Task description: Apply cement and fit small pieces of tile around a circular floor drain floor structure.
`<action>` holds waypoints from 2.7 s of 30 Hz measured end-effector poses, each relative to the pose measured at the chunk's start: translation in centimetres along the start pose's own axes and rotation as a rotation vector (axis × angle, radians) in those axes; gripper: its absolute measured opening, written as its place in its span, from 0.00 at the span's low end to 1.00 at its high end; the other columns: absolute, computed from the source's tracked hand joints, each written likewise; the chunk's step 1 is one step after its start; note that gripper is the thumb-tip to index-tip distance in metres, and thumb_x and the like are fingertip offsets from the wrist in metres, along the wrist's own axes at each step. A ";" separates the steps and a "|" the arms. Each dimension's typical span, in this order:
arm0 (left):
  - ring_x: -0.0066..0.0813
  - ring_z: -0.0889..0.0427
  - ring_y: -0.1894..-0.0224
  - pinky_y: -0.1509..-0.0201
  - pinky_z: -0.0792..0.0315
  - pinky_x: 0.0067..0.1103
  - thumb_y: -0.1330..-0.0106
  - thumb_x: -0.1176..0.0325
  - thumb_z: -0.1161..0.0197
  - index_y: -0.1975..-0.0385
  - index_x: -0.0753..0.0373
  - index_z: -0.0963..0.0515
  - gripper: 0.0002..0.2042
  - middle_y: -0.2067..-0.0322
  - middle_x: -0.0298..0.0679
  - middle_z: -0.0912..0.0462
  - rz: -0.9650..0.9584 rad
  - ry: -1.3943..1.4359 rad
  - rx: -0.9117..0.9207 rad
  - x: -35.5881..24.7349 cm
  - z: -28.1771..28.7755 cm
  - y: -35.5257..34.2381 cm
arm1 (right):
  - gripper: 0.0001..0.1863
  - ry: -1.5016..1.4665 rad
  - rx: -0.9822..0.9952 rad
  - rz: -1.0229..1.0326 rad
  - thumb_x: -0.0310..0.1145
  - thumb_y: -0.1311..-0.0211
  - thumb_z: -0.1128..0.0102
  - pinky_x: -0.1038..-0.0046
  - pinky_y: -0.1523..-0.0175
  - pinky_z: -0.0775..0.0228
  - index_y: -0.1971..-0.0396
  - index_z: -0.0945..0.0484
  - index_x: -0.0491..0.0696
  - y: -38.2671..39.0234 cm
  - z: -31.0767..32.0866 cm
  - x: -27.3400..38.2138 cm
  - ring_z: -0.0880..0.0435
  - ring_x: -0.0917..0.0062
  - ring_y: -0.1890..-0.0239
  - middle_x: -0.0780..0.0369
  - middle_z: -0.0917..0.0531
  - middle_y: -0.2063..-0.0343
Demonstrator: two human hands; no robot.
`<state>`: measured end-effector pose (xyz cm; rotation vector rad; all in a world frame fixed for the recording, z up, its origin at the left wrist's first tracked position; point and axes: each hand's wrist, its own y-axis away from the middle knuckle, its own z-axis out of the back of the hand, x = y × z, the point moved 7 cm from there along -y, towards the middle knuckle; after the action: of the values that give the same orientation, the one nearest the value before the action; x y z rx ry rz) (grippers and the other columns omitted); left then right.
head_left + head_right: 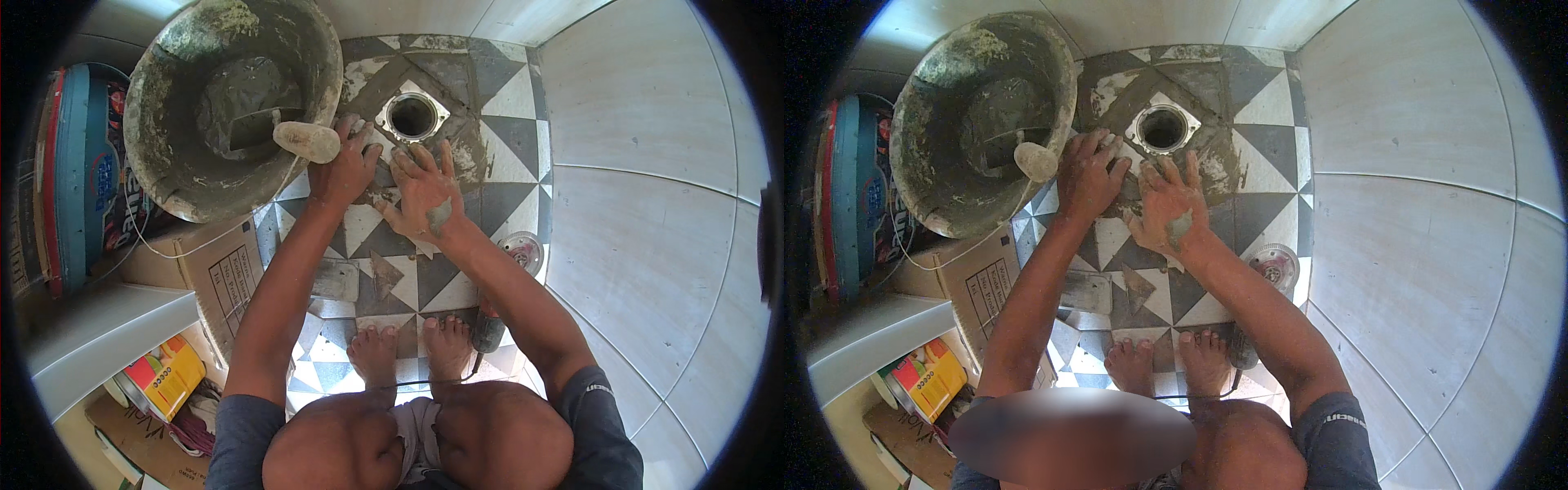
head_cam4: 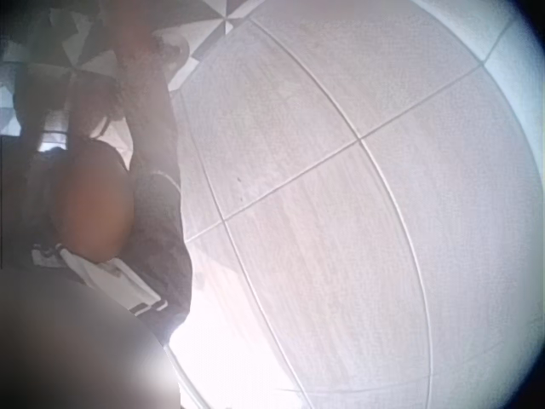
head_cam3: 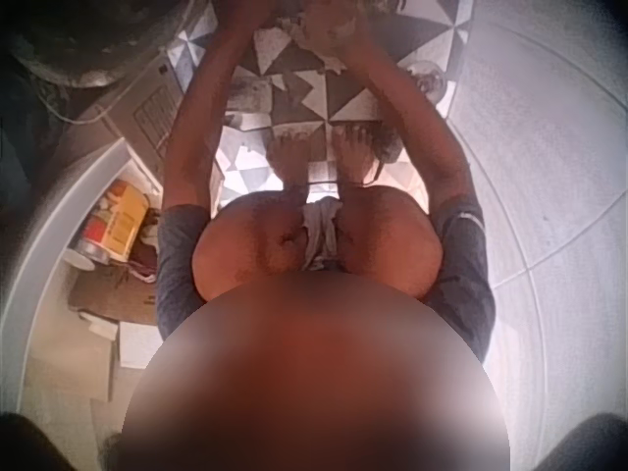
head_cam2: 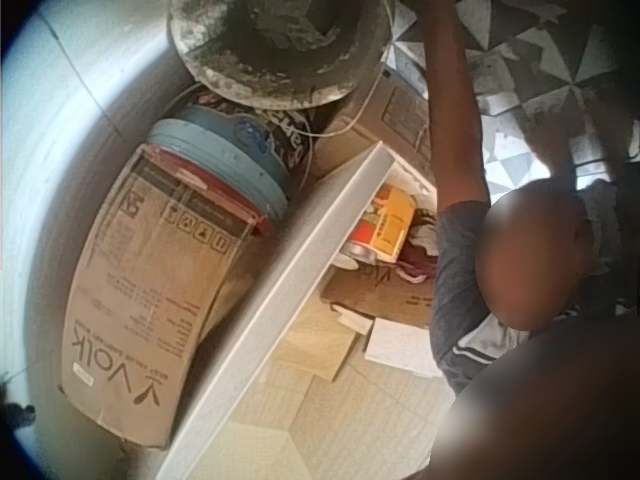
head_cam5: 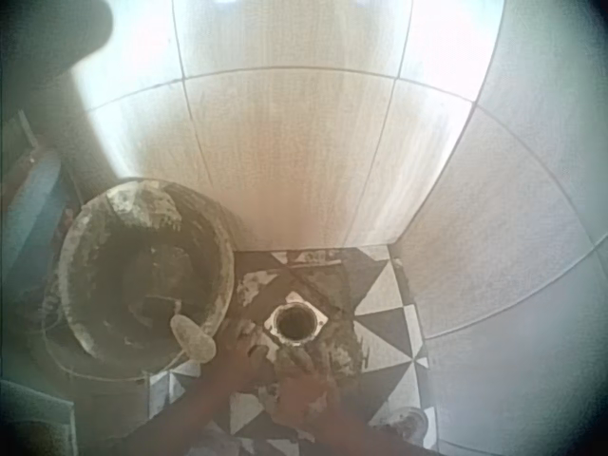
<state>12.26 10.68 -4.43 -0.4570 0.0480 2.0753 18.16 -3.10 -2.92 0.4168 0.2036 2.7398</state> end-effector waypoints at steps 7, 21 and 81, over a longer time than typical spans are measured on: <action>0.46 0.26 0.36 0.28 0.33 0.39 0.35 0.49 0.29 0.45 0.62 0.14 0.26 0.39 0.43 0.20 0.045 0.096 0.053 0.1 0.4 -0.7 | 0.27 -0.292 -0.102 -0.074 0.39 0.37 0.40 0.41 0.18 0.59 0.39 0.17 0.45 1.0 5.1 -5.7 0.35 0.58 0.23 0.60 0.21 0.32; 0.44 0.30 0.28 0.29 0.29 0.40 0.49 0.42 0.20 0.38 0.62 0.20 0.41 0.32 0.43 0.27 0.215 -0.066 0.251 -1.7 0.2 -0.9 | 0.32 0.059 0.018 0.085 0.30 0.41 0.41 0.45 0.16 0.59 0.33 0.22 0.48 2.5 0.1 -1.5 0.37 0.61 0.22 0.64 0.26 0.28; 0.44 0.28 0.29 0.28 0.30 0.39 0.41 0.45 0.25 0.33 0.57 0.22 0.37 0.29 0.43 0.28 0.212 -0.116 0.409 -1.5 0.3 -1.4 | 0.27 -0.121 0.061 0.139 0.25 0.36 0.47 0.46 0.16 0.61 0.35 0.30 0.42 0.5 -0.7 -3.1 0.30 0.60 0.26 0.52 0.16 0.41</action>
<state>14.03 10.32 -3.41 -0.0821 0.4605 2.2206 20.52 -4.79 -4.26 0.6337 0.2355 2.8372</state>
